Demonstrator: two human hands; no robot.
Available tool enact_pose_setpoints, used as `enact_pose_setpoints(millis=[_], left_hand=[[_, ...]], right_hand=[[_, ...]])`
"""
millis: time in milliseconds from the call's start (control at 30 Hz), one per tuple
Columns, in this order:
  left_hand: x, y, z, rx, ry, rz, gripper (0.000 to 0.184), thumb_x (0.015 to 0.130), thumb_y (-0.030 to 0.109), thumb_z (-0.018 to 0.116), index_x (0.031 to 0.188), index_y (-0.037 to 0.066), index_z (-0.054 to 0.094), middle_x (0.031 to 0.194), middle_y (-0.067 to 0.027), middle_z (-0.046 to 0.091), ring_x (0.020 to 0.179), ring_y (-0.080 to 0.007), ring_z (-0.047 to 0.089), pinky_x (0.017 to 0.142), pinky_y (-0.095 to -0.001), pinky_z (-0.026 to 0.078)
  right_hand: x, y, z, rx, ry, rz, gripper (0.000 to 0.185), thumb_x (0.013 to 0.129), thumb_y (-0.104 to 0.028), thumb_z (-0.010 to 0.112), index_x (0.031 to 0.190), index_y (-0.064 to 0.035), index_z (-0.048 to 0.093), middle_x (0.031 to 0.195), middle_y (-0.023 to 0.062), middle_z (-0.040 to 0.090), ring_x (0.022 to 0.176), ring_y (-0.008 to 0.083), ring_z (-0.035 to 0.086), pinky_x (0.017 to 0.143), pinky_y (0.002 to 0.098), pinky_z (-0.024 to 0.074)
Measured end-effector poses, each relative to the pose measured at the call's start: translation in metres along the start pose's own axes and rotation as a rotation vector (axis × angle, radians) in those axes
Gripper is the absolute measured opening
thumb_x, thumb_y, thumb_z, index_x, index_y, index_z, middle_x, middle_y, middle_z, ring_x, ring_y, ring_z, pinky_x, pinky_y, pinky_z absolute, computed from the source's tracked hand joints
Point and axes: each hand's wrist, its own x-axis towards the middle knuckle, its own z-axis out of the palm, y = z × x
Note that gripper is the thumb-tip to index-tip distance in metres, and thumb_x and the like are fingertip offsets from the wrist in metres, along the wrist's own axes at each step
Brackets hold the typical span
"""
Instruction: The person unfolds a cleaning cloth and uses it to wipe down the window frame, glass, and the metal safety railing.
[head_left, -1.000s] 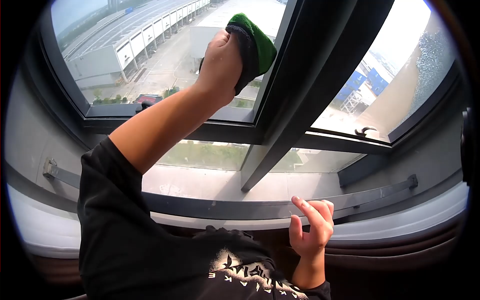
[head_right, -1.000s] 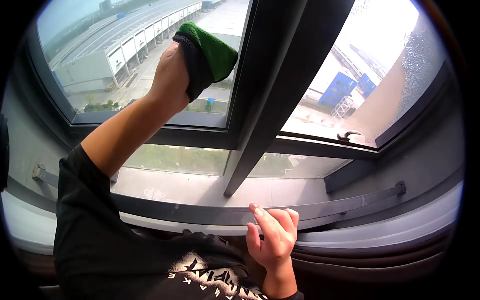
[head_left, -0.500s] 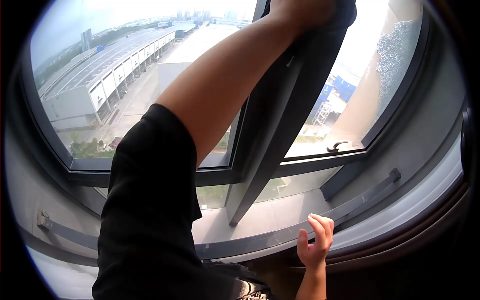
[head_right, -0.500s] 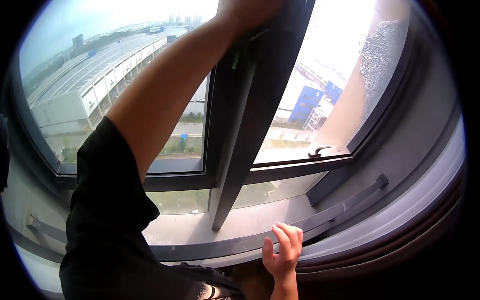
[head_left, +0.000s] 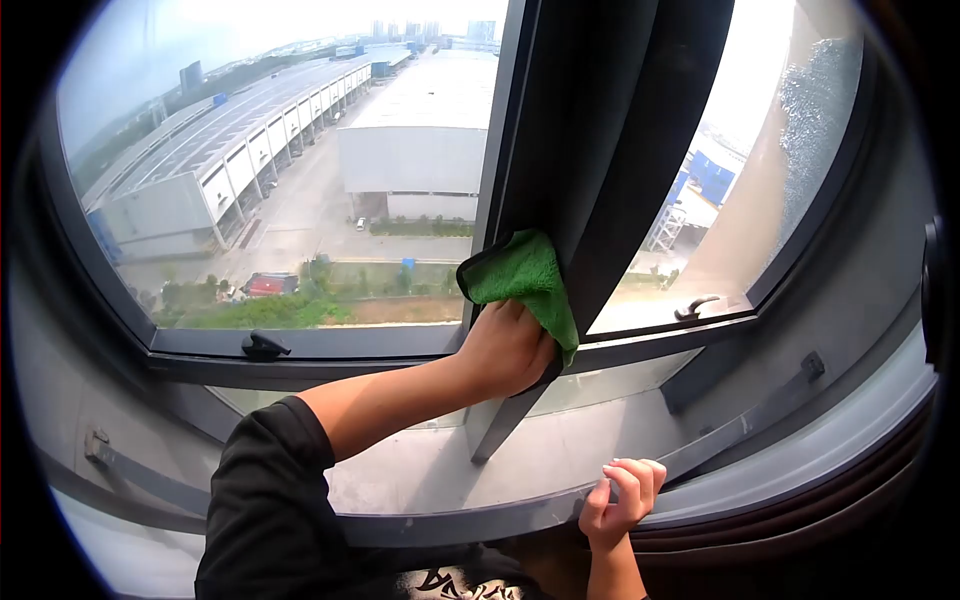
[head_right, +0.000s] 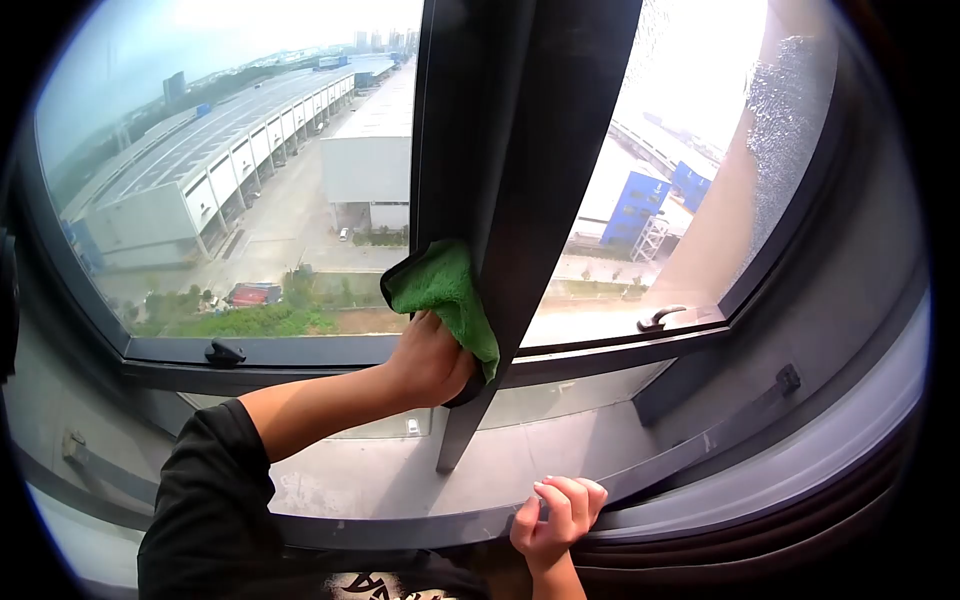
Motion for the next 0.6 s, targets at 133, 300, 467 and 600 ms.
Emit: enact_pose_setpoints(millis=[133, 300, 467, 600], left_hand=[[0.090, 0.020, -0.030, -0.011, 0.339, 0.115, 0.020, 0.080, 0.007, 0.051, 0.098, -0.003, 0.052, 0.095, -0.0251, 0.050, 0.088, -0.0435, 0.048, 0.082, -0.0500, 0.039], [0.172, 0.013, -0.054, 0.044, 0.648, 0.359, 0.035, 0.082, 0.005, 0.050, 0.114, -0.011, 0.050, 0.116, -0.0315, 0.052, 0.114, -0.0481, 0.045, 0.099, -0.0463, 0.038], [0.019, -0.001, -0.020, 0.006, 0.071, 0.119, 0.038, 0.080, 0.007, 0.056, 0.114, -0.009, 0.055, 0.121, -0.0271, 0.053, 0.123, -0.0430, 0.044, 0.110, -0.0485, 0.028], [0.047, -0.004, -0.025, 0.048, 0.119, 0.228, 0.026, 0.080, 0.006, 0.055, 0.103, -0.002, 0.062, 0.109, -0.0208, 0.060, 0.109, -0.0389, 0.055, 0.111, -0.0494, 0.028]], right_hand=[[-0.003, 0.001, 0.000, 0.013, 0.023, 0.014, 0.012, 0.066, -0.010, 0.052, 0.075, -0.0061, 0.058, 0.080, 0.0068, 0.059, 0.074, 0.0250, 0.050, 0.069, 0.0341, 0.0420], [-0.003, 0.001, -0.001, 0.029, -0.001, 0.019, 0.010, 0.066, -0.010, 0.051, 0.073, -0.0062, 0.058, 0.077, 0.0065, 0.059, 0.071, 0.0238, 0.050, 0.068, 0.0335, 0.0415], [0.000, -0.005, 0.001, 0.022, -0.005, -0.027, 0.009, 0.068, -0.006, 0.049, 0.074, -0.0032, 0.055, 0.073, 0.0096, 0.057, 0.070, 0.0244, 0.048, 0.065, 0.0332, 0.0415], [-0.004, -0.005, 0.003, 0.013, 0.023, 0.002, 0.006, 0.068, -0.007, 0.049, 0.071, -0.0031, 0.053, 0.072, 0.0098, 0.056, 0.069, 0.0241, 0.047, 0.064, 0.0333, 0.0412]])
